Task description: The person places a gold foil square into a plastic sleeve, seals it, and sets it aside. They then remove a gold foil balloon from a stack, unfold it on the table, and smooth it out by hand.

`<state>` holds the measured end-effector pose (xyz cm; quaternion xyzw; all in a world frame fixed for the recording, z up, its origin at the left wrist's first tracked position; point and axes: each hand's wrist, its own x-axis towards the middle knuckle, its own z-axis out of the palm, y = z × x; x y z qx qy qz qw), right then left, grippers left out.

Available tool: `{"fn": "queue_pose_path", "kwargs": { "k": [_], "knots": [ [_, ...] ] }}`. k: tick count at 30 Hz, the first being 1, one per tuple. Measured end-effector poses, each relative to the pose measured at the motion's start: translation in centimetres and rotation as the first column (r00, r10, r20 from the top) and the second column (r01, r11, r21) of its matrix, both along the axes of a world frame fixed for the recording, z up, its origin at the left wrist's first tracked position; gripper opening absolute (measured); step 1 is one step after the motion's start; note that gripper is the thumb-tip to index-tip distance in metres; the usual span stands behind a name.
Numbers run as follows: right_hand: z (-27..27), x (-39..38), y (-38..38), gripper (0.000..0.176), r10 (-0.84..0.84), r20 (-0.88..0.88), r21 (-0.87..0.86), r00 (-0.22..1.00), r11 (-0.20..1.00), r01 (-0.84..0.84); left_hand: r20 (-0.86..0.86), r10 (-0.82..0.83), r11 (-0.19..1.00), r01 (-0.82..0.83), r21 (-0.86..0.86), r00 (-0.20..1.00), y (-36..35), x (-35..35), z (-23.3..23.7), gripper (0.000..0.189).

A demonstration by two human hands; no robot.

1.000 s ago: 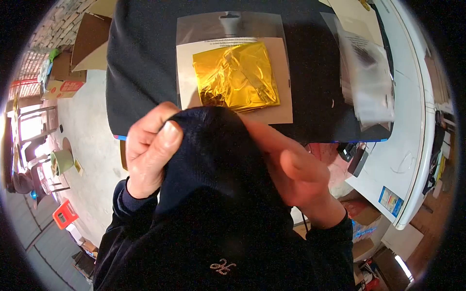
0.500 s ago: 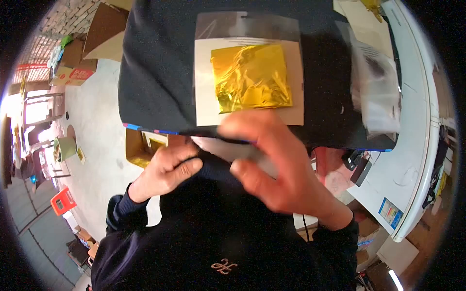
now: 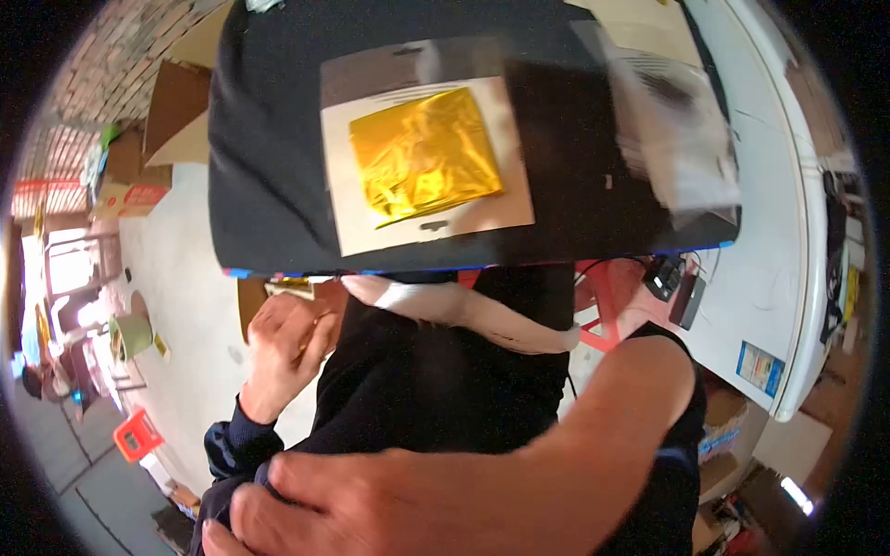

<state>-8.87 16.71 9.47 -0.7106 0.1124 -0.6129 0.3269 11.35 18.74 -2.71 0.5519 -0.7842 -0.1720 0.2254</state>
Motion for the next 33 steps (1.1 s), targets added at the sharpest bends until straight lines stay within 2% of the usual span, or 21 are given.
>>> {"fn": "queue_pose_path", "kwargs": {
  "k": [1,2,3,4,6,7,8,9,10,12,14,20,24,33],
  "knots": [
    [-0.3,0.2,-0.4,0.014,0.055,-0.064,-0.012,0.996,0.998,-0.056,-0.011,-0.008,0.995,0.007,-0.1,1.0,-0.5,-0.2,0.5,0.014],
    [-0.3,-1.5,-1.6,0.025,0.228,-0.309,-0.013,0.923,0.97,-0.243,0.0,-0.039,0.989,0.039,-0.142,0.999,-0.8,0.0,0.6,0.017],
    [-0.1,-3.0,-3.1,0.038,0.36,-0.537,0.027,0.763,0.911,-0.411,-0.001,-0.047,0.982,0.046,-0.185,0.999,-1.5,-0.2,0.8,0.019],
    [-1.3,-3.0,-3.3,0.035,0.231,-0.592,-0.108,0.772,0.927,-0.36,0.001,-0.046,0.974,0.045,-0.221,0.999,-2.0,-0.2,1.1,0.022],
    [-5.0,-4.3,-4.9,0.034,0.104,-0.688,-0.162,0.719,0.942,-0.292,0.006,-0.037,0.96,0.037,-0.278,0.999,-3.6,-0.6,1.3,0.025],
    [-5.4,-4.8,-5.7,0.038,-0.038,-0.745,-0.181,0.667,0.973,-0.146,-0.014,-0.045,0.95,0.038,-0.309,0.999,-4.5,-0.9,1.2,0.028],
    [-7.7,-5.5,-5.6,0.04,-0.171,-0.732,-0.223,0.659,0.975,0.004,-0.022,-0.05,0.945,0.041,-0.325,0.998,-5.3,-1.2,1.0,0.03],
    [-8.8,-6.5,-6.0,0.041,-0.212,-0.767,-0.219,0.605,0.974,0.064,-0.03,-0.064,0.935,0.05,-0.351,0.997,-6.2,-1.5,0.7,0.033],
    [-9.3,-7.1,-6.4,0.04,-0.258,-0.803,-0.242,0.537,0.965,0.102,-0.036,-0.083,0.922,0.063,-0.382,0.996,-7.2,-2.0,0.4,0.035],
    [-11.4,-8.2,-6.5,0.046,-0.362,-0.785,-0.318,0.502,0.932,0.176,-0.041,-0.142,0.893,0.11,-0.437,0.989,-9.0,-3.0,0.1,0.039],
    [-12.2,-8.8,-6.3,0.051,-0.398,-0.798,-0.326,0.454,0.917,0.23,-0.011,-0.211,0.883,0.186,-0.431,0.977,-10.3,-3.6,-0.8,0.04],
    [-14.0,-9.5,-6.8,0.057,-0.441,-0.801,-0.358,0.405,0.895,0.266,0.129,-0.323,0.867,0.348,-0.358,0.938,-12.7,-4.5,-1.2,0.043],
    [-12.9,-9.3,-6.7,0.054,-0.381,-0.845,-0.301,0.376,0.919,0.254,0.159,-0.344,0.866,0.378,-0.328,0.925,-13.1,-4.6,-1.1,0.047],
    [-14.0,-9.2,-7.0,0.046,-0.45,-0.805,-0.368,0.386,0.89,0.269,0.193,-0.326,0.863,0.375,-0.339,0.925,-13.5,-4.3,-1.8,0.037]
  ]
}}
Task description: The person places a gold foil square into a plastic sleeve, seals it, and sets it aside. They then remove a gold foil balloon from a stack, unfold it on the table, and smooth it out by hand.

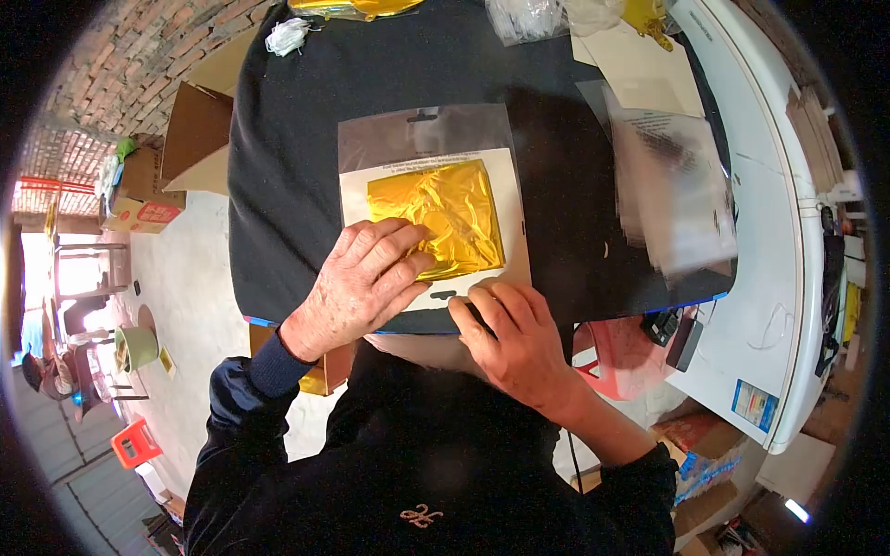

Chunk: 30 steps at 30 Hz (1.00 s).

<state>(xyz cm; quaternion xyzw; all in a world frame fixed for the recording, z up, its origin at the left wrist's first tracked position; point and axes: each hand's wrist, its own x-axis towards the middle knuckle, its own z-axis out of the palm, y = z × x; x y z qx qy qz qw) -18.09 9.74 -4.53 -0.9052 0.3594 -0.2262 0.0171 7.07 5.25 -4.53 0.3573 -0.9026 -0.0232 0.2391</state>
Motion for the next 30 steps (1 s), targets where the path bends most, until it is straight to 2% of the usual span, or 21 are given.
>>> {"fn": "queue_pose_path", "kwargs": {
  "k": [16,23,25,26,29,30],
  "knots": [
    [0.0,0.0,0.1,0.046,-0.012,-0.018,0.008,1.0,1.0,0.012,-0.042,-0.004,1.0,0.004,-0.008,0.999,0.3,0.4,-0.7,0.03],
    [0.4,-0.2,-0.3,0.044,0.019,0.039,0.075,0.999,0.997,-0.022,-0.072,-0.014,1.0,0.015,0.008,0.997,0.1,0.2,-0.8,0.03],
    [0.9,-0.4,-0.4,0.042,0.026,0.091,0.123,0.995,0.992,-0.037,-0.132,0.008,0.999,-0.003,0.038,0.991,0.4,0.4,-0.3,0.032],
    [1.1,-0.8,-0.6,0.043,-0.019,0.096,0.122,0.995,0.992,0.007,-0.162,0.019,0.999,-0.01,0.052,0.987,0.3,0.5,0.1,0.033],
    [1.8,-2.0,-1.5,0.047,-0.182,0.105,0.162,0.978,0.973,0.164,-0.269,0.188,0.976,-0.148,0.163,0.945,0.6,1.8,1.0,0.039],
    [2.1,-2.1,-2.3,0.049,-0.258,0.106,0.191,0.96,0.953,0.235,-0.353,0.3,0.945,-0.226,0.235,0.886,0.9,2.0,1.0,0.042]
  ]
}}
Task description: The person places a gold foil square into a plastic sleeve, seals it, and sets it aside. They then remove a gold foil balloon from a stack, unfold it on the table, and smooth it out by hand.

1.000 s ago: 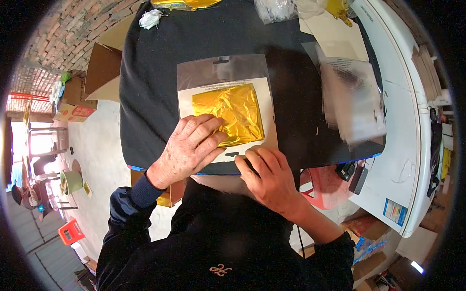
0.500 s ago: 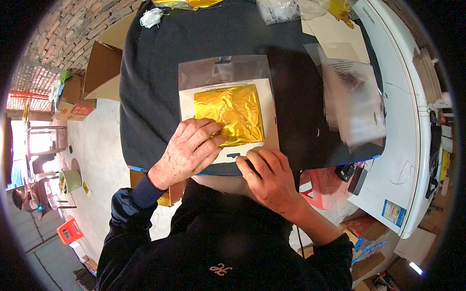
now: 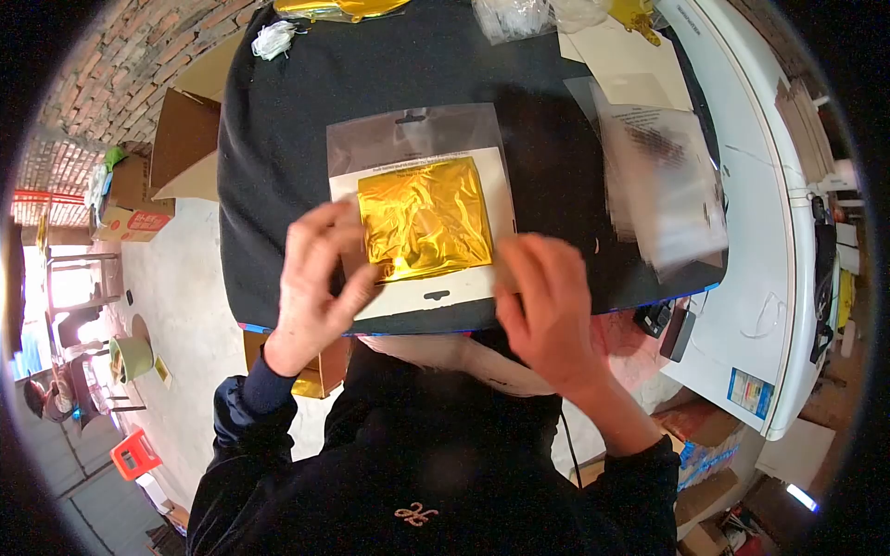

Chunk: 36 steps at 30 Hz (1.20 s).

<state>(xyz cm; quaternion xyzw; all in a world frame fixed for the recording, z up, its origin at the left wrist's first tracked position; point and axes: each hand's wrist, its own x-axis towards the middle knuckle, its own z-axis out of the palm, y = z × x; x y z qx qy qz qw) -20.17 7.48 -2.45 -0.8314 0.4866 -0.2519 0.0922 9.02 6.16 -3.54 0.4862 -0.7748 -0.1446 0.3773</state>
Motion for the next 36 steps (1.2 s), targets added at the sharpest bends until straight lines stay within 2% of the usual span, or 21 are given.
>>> {"fn": "queue_pose_path", "kwargs": {
  "k": [1,3,4,5,12,16,19,23,27,31,33,34,36],
  "knots": [
    [0.1,-0.1,-0.8,0.051,-0.075,0.007,0.024,0.997,0.997,0.075,-0.039,0.079,0.993,-0.075,0.094,0.996,0.3,0.4,0.7,0.046],
    [-0.1,-0.6,-2.0,0.054,-0.126,-0.15,0.018,0.981,0.991,0.13,-0.356,0.216,0.936,-0.089,0.339,0.909,0.4,1.0,0.8,0.05],
    [-0.3,-0.5,-2.2,0.054,-0.14,-0.168,0.018,0.976,0.989,0.145,-0.525,0.253,0.89,0.018,0.456,0.813,0.5,1.2,1.1,0.055],
    [-0.4,-0.4,-2.5,0.055,-0.153,-0.185,0.018,0.971,0.987,0.159,-0.638,0.396,0.789,0.11,0.604,0.66,0.9,1.2,2.0,0.056],
    [-0.9,0.2,-2.6,0.045,-0.146,-0.057,0.034,0.988,0.988,0.148,-0.758,0.526,0.753,0.203,0.626,0.385,1.9,0.6,2.6,0.061],
    [0.5,-0.2,-2.7,0.037,-0.156,0.098,0.257,0.983,0.958,0.127,-0.768,0.586,0.707,0.301,0.64,0.258,2.1,1.4,2.1,0.065],
    [-0.1,-1.1,-2.9,0.031,-0.19,0.184,0.376,0.964,0.92,0.11,-0.773,0.601,0.687,0.361,0.63,0.206,3.3,1.0,1.7,0.062],
    [-0.2,-1.5,-2.7,0.027,-0.225,0.227,0.459,0.948,0.883,0.1,-0.785,0.577,0.657,0.443,0.61,0.225,6.0,-0.3,0.4,0.053],
    [0.5,-1.1,-1.6,0.026,-0.207,0.224,0.464,0.952,0.882,0.083,-0.741,0.582,0.628,0.395,0.671,0.335,8.3,-2.3,0.1,0.044],
    [0.0,-2.1,-0.6,0.024,-0.204,0.257,0.479,0.945,0.876,0.059,-0.768,0.587,0.653,0.412,0.636,0.256,9.7,-2.3,-0.9,0.041],
    [0.0,-2.4,0.1,0.023,-0.251,0.316,0.497,0.915,0.865,0.066,-0.768,0.593,0.625,0.463,0.628,0.241,9.6,-1.2,-0.3,0.041],
    [0.1,-2.6,0.3,0.025,-0.233,0.282,0.45,0.931,0.889,0.086,-0.762,0.593,0.616,0.463,0.638,0.261,9.6,-0.6,-0.5,0.041],
    [-0.4,-3.4,0.8,0.028,-0.259,0.314,0.506,0.913,0.86,0.07,-0.734,0.629,0.584,0.467,0.664,0.257,9.4,0.1,0.1,0.04]
  ]
}}
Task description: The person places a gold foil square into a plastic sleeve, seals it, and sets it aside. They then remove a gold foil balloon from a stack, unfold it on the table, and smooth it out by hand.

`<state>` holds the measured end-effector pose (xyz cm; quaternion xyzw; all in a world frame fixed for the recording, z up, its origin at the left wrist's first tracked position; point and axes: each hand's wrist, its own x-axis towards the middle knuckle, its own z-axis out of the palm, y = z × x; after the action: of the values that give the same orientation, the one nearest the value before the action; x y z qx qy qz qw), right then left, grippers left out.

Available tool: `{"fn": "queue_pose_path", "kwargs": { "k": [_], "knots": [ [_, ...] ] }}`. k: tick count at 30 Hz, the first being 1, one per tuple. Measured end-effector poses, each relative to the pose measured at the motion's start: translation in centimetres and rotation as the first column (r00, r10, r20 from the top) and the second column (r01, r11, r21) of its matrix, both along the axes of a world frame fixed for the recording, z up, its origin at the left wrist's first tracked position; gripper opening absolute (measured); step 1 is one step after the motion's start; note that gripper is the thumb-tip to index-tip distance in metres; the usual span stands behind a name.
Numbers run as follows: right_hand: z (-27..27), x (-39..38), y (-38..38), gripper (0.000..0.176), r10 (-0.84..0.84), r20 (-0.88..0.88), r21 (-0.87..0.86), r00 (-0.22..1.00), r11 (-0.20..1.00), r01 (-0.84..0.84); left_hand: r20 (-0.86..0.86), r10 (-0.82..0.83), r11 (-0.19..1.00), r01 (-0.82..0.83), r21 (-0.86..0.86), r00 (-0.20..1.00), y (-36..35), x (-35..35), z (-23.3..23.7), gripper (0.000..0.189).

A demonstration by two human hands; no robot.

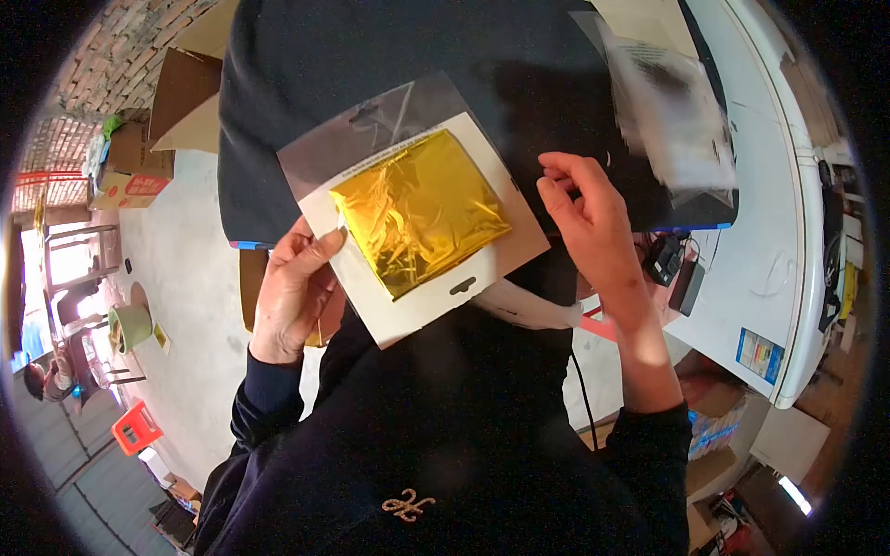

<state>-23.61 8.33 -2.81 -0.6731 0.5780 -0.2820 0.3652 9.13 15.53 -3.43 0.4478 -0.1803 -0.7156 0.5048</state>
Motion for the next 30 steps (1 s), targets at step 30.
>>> {"fn": "queue_pose_path", "kwargs": {
  "k": [30],
  "knots": [
    [-1.8,1.6,7.8,0.047,-0.511,0.648,0.679,0.564,0.724,-0.123,-0.256,-0.112,0.991,0.128,0.045,0.96,4.5,1.0,-2.2,0.054]
  ]
}}
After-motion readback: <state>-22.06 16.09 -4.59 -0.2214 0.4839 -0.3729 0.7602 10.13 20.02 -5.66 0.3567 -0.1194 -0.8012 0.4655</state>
